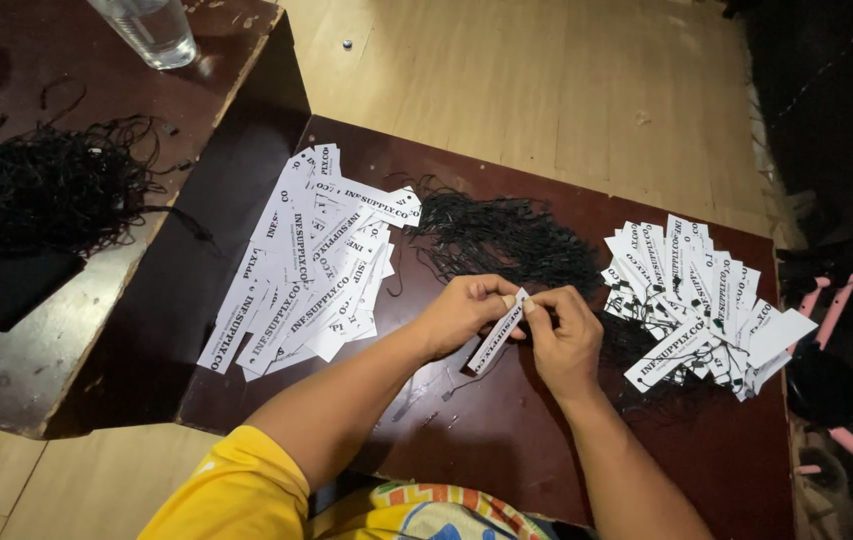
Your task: Manually attaching thin black strings to paper product labels.
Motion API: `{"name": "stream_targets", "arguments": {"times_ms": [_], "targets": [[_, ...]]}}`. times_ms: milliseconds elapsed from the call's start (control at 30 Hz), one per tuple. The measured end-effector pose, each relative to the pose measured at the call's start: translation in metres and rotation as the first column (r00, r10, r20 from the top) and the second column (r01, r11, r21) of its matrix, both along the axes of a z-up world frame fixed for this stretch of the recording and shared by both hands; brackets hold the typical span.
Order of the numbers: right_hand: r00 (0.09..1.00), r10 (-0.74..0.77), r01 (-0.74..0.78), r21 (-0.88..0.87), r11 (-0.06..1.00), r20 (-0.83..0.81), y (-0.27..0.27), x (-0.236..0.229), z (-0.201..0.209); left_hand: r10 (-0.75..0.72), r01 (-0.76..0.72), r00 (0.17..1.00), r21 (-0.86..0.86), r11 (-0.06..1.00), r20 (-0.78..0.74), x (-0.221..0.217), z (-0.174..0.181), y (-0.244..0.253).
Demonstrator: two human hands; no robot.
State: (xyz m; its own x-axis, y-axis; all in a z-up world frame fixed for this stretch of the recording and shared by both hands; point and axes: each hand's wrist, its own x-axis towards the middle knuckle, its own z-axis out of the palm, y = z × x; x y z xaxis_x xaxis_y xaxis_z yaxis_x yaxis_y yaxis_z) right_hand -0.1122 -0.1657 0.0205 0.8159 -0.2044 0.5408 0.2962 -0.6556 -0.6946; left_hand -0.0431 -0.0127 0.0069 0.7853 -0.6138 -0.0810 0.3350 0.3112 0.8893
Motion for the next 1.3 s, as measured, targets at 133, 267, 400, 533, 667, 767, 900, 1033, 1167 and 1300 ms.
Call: {"name": "stream_targets", "arguments": {"times_ms": [133,267,400,533,667,767,900,1033,1167,1300], "targets": [[1.000,-0.016,0.017,0.046,0.999,-0.012,-0.004,0.002,-0.006,-0.026,0.024,0.999,-0.045,0.999,-0.047,-0.002,0.001,0.002],[0.999,-0.015,0.019,0.094,0.995,-0.034,-0.001,0.000,-0.003,-0.048,0.048,0.998,-0.009,0.999,-0.027,-0.001,-0.002,0.003],[0.999,0.016,-0.014,0.045,0.999,-0.029,-0.002,0.002,-0.002,-0.043,0.043,0.999,-0.008,0.999,-0.015,0.002,-0.009,0.001],[0.999,0.037,-0.036,0.046,0.998,-0.033,-0.003,0.002,-0.001,-0.052,0.053,0.999,0.014,0.999,-0.011,0.004,-0.015,-0.001],[0.997,0.064,-0.061,0.057,0.997,-0.052,-0.006,0.002,-0.002,-0.045,0.046,0.999,0.006,0.999,-0.025,0.005,-0.018,-0.003],[0.994,0.081,-0.074,0.091,0.993,-0.073,-0.007,0.003,-0.003,-0.048,0.048,0.998,-0.007,0.999,-0.052,0.005,-0.015,-0.001],[0.991,0.101,-0.088,0.150,0.985,-0.083,-0.007,0.002,-0.005,-0.055,0.053,0.997,-0.037,0.998,-0.054,0.006,-0.016,0.000],[0.994,0.084,-0.075,0.127,0.989,-0.064,-0.005,0.001,-0.003,-0.045,0.044,0.998,-0.019,0.999,-0.032,0.004,-0.008,0.000],[0.995,0.072,-0.064,0.121,0.991,-0.062,-0.003,-0.001,0.000,-0.040,0.040,0.999,0.016,0.999,0.007,0.003,-0.014,-0.003],[0.995,0.085,-0.078,0.116,0.990,-0.061,-0.001,-0.001,0.001,-0.029,0.026,0.999,0.066,0.998,0.045,0.003,-0.023,-0.007]]}}
